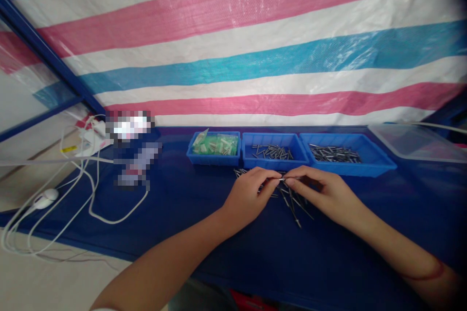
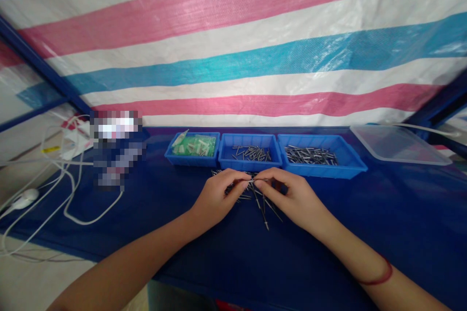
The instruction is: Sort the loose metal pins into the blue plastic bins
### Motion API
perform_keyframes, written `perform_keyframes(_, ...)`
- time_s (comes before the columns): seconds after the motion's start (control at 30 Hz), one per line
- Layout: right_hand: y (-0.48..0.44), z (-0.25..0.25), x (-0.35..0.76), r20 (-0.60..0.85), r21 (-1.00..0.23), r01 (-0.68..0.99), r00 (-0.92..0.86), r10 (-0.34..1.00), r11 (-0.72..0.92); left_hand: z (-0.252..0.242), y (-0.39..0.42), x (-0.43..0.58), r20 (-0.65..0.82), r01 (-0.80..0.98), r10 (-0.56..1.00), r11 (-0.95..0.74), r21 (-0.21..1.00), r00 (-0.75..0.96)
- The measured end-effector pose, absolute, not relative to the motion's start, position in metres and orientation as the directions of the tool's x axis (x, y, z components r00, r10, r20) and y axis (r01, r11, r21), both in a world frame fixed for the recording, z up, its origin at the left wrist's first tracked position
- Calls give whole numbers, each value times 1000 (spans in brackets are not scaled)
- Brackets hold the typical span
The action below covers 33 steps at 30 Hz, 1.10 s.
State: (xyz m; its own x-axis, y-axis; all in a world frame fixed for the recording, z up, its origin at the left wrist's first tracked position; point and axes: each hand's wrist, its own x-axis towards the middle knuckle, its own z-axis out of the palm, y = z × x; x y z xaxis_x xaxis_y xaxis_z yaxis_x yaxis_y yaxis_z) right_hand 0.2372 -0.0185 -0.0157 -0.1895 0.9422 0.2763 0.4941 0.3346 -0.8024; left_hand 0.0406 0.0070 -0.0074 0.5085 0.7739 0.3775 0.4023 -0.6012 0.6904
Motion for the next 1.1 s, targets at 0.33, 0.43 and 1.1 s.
perform_keyframes(0.33, -23, -15, 229, 269, -879, 381, -100, 958, 287, -4, 4, 43, 326, 442, 719, -655, 613, 614)
perform_keyframes(0.43, -24, -15, 228, 283, -862, 409, -102, 954, 299, -3, 4, 44, 294, 454, 729, -636, 624, 618)
perform_keyframes(1.1, -13, 2, 265, 525, -579, 707, -59, 849, 407, -2, 1, 39, 335, 579, 751, -655, 486, 569)
